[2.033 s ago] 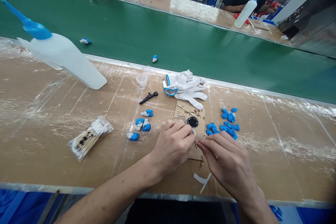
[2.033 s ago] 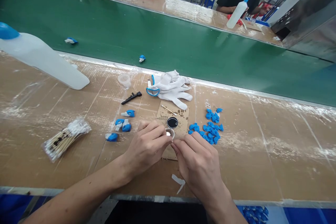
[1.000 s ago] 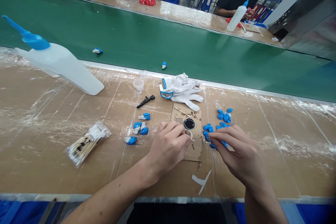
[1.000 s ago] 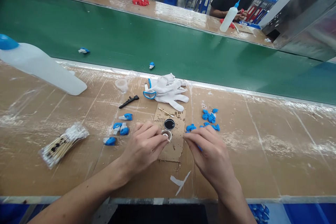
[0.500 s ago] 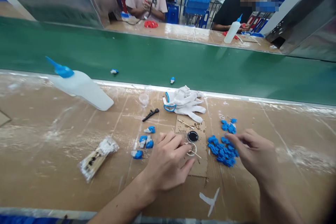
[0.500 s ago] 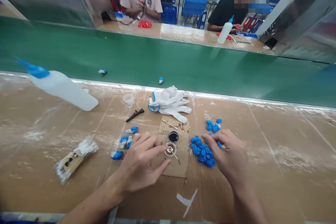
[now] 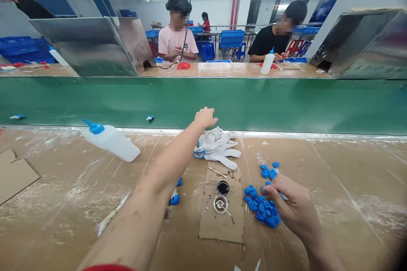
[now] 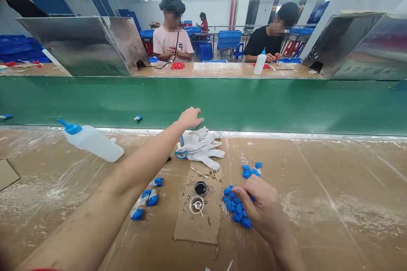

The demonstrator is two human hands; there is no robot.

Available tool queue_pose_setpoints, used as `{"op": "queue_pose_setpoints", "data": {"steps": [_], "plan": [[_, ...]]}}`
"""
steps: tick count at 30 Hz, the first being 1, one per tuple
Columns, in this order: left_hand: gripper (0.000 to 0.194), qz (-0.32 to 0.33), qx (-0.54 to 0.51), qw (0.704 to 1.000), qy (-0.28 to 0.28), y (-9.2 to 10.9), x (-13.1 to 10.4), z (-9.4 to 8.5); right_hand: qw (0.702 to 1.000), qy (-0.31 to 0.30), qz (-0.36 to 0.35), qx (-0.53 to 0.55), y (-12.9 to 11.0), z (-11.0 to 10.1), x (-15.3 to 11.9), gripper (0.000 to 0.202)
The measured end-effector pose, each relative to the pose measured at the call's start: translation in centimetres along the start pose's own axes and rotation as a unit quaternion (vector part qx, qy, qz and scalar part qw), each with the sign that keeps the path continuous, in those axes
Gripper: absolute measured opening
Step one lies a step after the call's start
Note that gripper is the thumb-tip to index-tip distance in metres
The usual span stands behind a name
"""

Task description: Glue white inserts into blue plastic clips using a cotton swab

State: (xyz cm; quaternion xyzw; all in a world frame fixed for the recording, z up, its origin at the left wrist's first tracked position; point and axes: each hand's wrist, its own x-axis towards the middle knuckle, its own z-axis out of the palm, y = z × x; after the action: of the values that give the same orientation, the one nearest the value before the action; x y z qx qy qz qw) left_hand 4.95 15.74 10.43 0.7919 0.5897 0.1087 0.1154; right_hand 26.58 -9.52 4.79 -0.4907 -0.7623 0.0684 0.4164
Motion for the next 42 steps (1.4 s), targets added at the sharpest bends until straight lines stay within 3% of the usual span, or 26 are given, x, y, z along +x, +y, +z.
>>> {"op": "queue_pose_setpoints", "data": {"steps": [4,8,11,14,17,20,23,25,31,38,42], "plan": [[0.034,-0.001,-0.049,0.999,-0.008,0.2,1.6,2.1,0.999,-0.012,-0.017,0.025,-0.9,-0.6,0.1,0.027],[0.029,0.018,-0.122,0.991,0.047,-1.0,-1.4,0.6,0.989,-0.119,-0.076,0.036,-2.2,0.3,0.2,0.011],[0.044,0.041,-0.215,0.97,0.103,-2.2,-7.7,-0.8,0.973,-0.212,-0.093,0.024,-3.0,1.7,0.0,0.013],[0.028,0.09,-0.412,0.895,0.149,-3.2,-16.1,-0.7,0.963,-0.248,-0.106,0.012,-3.3,3.0,-0.1,0.019],[0.023,0.077,-0.479,0.867,0.113,-4.0,-22.8,1.3,0.962,-0.241,-0.13,-0.001,-3.4,3.9,0.1,0.02],[0.025,0.074,-0.471,0.872,0.113,-4.7,-25.9,4.2,0.968,-0.215,-0.134,-0.002,-3.5,4.6,0.5,0.017],[0.032,0.074,-0.454,0.879,0.125,-5.2,-26.8,6.5,0.975,-0.176,-0.131,-0.021,-3.8,5.3,0.9,0.011],[0.037,0.069,-0.442,0.884,0.138,-5.3,-26.9,7.2,0.978,-0.162,-0.129,-0.035,-4.0,5.6,0.9,0.011],[0.024,0.09,-0.383,0.905,0.161,-5.4,-26.9,6.4,0.978,-0.191,-0.084,0.005,-4.1,5.6,0.7,0.012],[0.027,0.1,-0.395,0.9,0.154,-5.0,-27.0,7.0,0.977,-0.194,-0.081,0.027,-3.9,5.3,1.1,0.009],[0.026,0.104,-0.401,0.901,0.131,-4.4,-27.2,7.2,0.992,-0.103,-0.028,0.063,-4.5,3.9,1.4,0.016]]}}
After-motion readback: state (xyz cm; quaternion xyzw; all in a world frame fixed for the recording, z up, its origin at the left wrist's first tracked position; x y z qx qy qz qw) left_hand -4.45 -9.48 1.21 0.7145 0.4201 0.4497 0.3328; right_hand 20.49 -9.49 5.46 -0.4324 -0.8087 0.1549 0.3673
